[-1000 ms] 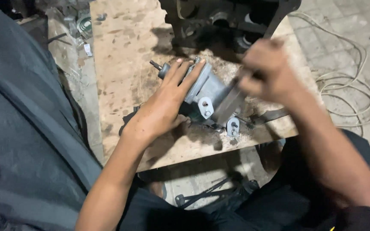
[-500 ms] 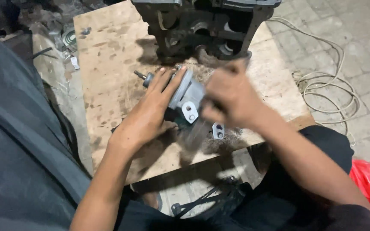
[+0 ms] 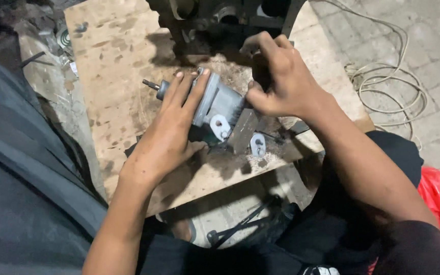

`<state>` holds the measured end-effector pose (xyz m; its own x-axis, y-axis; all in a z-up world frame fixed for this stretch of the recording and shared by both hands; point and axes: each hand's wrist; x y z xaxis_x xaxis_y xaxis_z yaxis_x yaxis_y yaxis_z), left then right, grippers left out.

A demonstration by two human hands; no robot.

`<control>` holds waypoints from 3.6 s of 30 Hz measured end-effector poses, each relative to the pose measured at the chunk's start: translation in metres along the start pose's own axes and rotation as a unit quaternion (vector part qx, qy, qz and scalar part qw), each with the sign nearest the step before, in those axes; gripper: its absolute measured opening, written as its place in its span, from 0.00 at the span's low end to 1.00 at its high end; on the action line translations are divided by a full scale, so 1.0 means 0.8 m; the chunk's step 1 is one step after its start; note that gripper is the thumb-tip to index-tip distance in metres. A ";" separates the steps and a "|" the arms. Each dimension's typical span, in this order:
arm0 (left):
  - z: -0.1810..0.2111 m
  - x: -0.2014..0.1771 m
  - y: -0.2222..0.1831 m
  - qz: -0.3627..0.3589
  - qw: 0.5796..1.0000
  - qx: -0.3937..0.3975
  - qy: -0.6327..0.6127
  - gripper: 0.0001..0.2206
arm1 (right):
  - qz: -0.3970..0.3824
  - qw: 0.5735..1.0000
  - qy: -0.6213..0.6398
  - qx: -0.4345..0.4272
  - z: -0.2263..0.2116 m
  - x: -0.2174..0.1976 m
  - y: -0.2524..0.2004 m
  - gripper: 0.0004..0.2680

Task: Polishing and cleaning the surface of a metal compressor component using a wire brush and a manual scraping tool.

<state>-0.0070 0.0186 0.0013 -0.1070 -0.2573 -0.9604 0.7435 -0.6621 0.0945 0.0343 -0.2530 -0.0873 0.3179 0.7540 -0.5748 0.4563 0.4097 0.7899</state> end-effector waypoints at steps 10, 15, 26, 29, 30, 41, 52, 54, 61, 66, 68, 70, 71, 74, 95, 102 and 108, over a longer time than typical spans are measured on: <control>-0.005 0.006 0.002 -0.010 1.000 -0.023 -0.007 0.63 | -0.026 1.000 -0.004 0.005 -0.009 -0.022 0.022 0.25; -0.003 0.004 0.004 0.006 1.000 -0.020 0.007 0.61 | -0.090 0.994 0.052 0.023 -0.055 -0.026 0.050 0.17; 0.002 0.009 0.002 -0.020 0.999 -0.033 0.033 0.59 | -0.060 0.998 0.006 0.026 0.020 -0.040 0.027 0.17; -0.004 0.009 -0.001 -0.010 0.999 -0.046 0.002 0.61 | -0.053 0.998 -0.004 0.035 -0.028 -0.042 0.057 0.15; -0.004 0.005 0.006 0.004 0.999 -0.041 0.010 0.61 | -0.047 0.999 -0.013 0.022 -0.038 -0.035 0.061 0.15; 0.004 0.008 -0.005 0.021 1.000 -0.005 0.010 0.56 | -0.097 0.994 0.038 -0.030 -0.069 -0.015 0.053 0.06; 0.013 0.010 -0.013 0.024 0.999 -0.026 0.017 0.59 | 0.077 0.985 -0.018 0.153 0.012 -0.079 0.039 0.06; 0.012 0.008 -0.011 0.028 0.999 -0.024 0.002 0.58 | 0.079 0.973 -0.028 0.217 0.013 -0.086 0.034 0.03; 0.008 0.008 -0.009 0.024 0.999 -0.045 -0.006 0.57 | -0.116 0.790 0.051 0.600 -0.027 -0.127 0.053 0.22; 0.009 0.008 -0.010 0.023 0.998 -0.051 -0.007 0.57 | -0.217 0.787 0.051 0.575 -0.043 -0.143 0.055 0.26; 0.010 0.006 -0.010 0.024 0.998 -0.056 -0.015 0.57 | -0.249 0.829 0.131 0.483 -0.041 -0.142 0.049 0.14; 0.011 0.003 -0.010 0.021 0.998 -0.061 -0.018 0.56 | -0.246 0.848 0.156 0.443 -0.048 -0.140 0.051 0.15; 0.012 0.002 -0.011 0.018 0.997 -0.066 -0.022 0.56 | -0.243 0.864 0.180 0.403 -0.052 -0.138 0.051 0.16; 0.007 0.006 -0.012 0.026 0.998 -0.059 -0.004 0.56 | -0.241 0.854 0.148 0.437 -0.077 -0.140 0.066 0.20; 0.003 0.042 -0.001 0.111 0.969 -0.160 0.151 0.65 | -0.044 0.954 -0.021 0.295 -0.214 -0.064 0.009 0.20; 0.023 0.065 -0.007 0.165 0.964 -0.164 0.127 0.63 | 0.009 0.927 -0.045 0.373 -0.222 -0.024 -0.011 0.22; 0.035 0.085 -0.012 0.198 0.955 -0.187 0.114 0.50 | -0.052 0.914 -0.119 0.385 -0.183 -0.005 -0.001 0.24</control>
<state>-0.0401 -0.0126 -0.0576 0.3459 -0.2475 -0.9051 0.8846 -0.2356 0.4025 -0.0886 -0.1813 -0.0540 0.3694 0.5607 -0.7410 0.9148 -0.0795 0.3959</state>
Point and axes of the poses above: each hand's wrist, its own y-axis towards the middle knuckle, its own x-axis out of the palm, z = x × y, and after that the axes turned 5 degrees about y, right-handed
